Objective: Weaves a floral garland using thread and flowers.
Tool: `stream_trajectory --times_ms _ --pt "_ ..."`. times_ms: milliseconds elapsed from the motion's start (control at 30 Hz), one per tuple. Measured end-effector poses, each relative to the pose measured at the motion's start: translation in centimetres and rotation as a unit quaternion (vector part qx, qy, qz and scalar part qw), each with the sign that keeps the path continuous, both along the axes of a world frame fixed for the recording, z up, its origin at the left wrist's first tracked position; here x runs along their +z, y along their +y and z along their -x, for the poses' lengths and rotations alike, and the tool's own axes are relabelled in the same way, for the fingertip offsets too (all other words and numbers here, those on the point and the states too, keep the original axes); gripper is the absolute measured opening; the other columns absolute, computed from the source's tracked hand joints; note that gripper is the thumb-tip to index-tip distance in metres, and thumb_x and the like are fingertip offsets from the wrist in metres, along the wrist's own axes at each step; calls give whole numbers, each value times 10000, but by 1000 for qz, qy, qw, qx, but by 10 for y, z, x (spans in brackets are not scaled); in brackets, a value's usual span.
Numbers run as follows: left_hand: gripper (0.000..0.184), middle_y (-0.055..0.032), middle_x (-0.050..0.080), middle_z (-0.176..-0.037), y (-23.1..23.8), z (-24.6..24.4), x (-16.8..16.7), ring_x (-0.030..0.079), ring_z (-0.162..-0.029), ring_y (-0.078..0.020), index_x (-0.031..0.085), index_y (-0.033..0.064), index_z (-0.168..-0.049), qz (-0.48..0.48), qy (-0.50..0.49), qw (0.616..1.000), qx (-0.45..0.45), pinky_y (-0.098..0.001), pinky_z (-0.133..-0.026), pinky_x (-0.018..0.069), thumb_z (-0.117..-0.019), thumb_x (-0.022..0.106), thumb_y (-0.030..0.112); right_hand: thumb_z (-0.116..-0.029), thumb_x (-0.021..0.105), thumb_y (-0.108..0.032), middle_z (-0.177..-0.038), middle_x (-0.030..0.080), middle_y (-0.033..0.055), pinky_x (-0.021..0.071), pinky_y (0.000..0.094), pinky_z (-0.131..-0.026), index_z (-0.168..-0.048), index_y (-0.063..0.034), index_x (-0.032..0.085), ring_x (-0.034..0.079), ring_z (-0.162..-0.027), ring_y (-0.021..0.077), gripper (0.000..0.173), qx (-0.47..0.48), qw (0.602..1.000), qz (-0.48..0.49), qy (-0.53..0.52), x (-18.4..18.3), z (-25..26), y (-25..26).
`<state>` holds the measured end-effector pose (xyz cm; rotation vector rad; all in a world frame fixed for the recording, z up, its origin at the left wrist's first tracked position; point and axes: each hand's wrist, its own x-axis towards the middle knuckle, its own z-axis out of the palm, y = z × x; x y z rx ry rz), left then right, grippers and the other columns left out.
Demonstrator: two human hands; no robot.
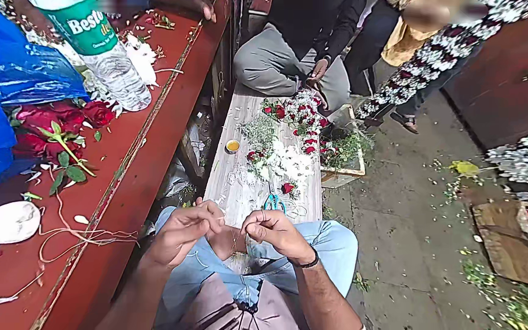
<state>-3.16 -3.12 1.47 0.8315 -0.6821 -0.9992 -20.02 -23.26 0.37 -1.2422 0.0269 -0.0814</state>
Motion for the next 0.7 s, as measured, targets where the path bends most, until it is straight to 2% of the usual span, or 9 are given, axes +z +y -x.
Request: stream_trajectory --times_ms 100,133,167,200,267,300,367,533,700 --pt "242 -113 689 -1245 -12 3 14 599 -1252 -293 778 135 -940 69 77 994 22 -483 -1089 466 -999 609 297 -1035 597 -150 -841 687 -59 471 175 -624 -1001 -45 719 561 -686 -28 165 -27 999 39 6 -2 -1 -10" --pt "223 -126 716 -1196 -14 3 19 625 -1236 -312 772 130 -940 103 108 988 30 -517 -1114 451 -1000 612 273 -1026 606 -150 -875 709 -59 481 176 -643 -997 -58 732 577 -710 -31 159 -45 998 42 9 -6 0 -15" --pt "199 -75 749 -1032 -14 3 23 685 -1122 -266 749 147 -914 122 124 984 36 -522 -1116 454 -1000 604 251 -1016 619 -151 -892 725 -57 486 179 -652 -989 -71 745 591 -724 -29 152 -63 997 37 11 -12 3 -21" --pt "186 -26 739 -881 -13 3 26 719 -976 -209 724 154 -908 138 129 981 37 -502 -1082 484 -1012 591 232 -1008 633 -155 -901 740 -51 509 187 -671 -981 -82 754 620 -742 -20 145 -73 997 33 9 -17 5 -27" --pt "154 52 631 -696 -10 7 25 638 -699 -98 698 166 -886 139 129 980 69 -342 -797 546 -1002 609 215 -1006 629 -129 -897 751 -39 550 204 -719 -970 -67 758 664 -780 -3 148 -59 997 51 5 -22 8 -36" --pt "142 72 599 -676 -8 9 24 583 -643 -63 705 174 -888 129 120 980 97 -273 -686 508 -996 626 220 -1009 614 -114 -869 740 -39 537 201 -706 -959 -48 751 647 -762 -9 161 -39 997 70 4 -23 8 -38" --pt "119 80 606 -686 -5 11 25 557 -611 -37 719 186 -905 105 83 979 153 -224 -606 478 -989 647 229 -1015 598 -118 -808 703 -54 496 184 -666 -932 -28 733 596 -713 -34 183 18 995 99 5 -26 6 -42" --pt "83 65 622 -706 0 17 30 548 -584 -39 724 166 -950 98 65 967 225 -211 -559 467 -986 658 203 -1009 608 -129 -711 640 -75 391 162 -558 -880 -33 712 498 -604 -54 192 113 990 89 4 -39 -6 -63" --pt "104 109 610 -701 10 17 22 545 -566 -11 722 218 -955 41 62 955 288 -182 -536 471 -990 628 244 -991 620 -136 -692 637 -73 399 181 -553 -835 -46 702 507 -590 -37 198 145 984 89 54 -54 0 -76"
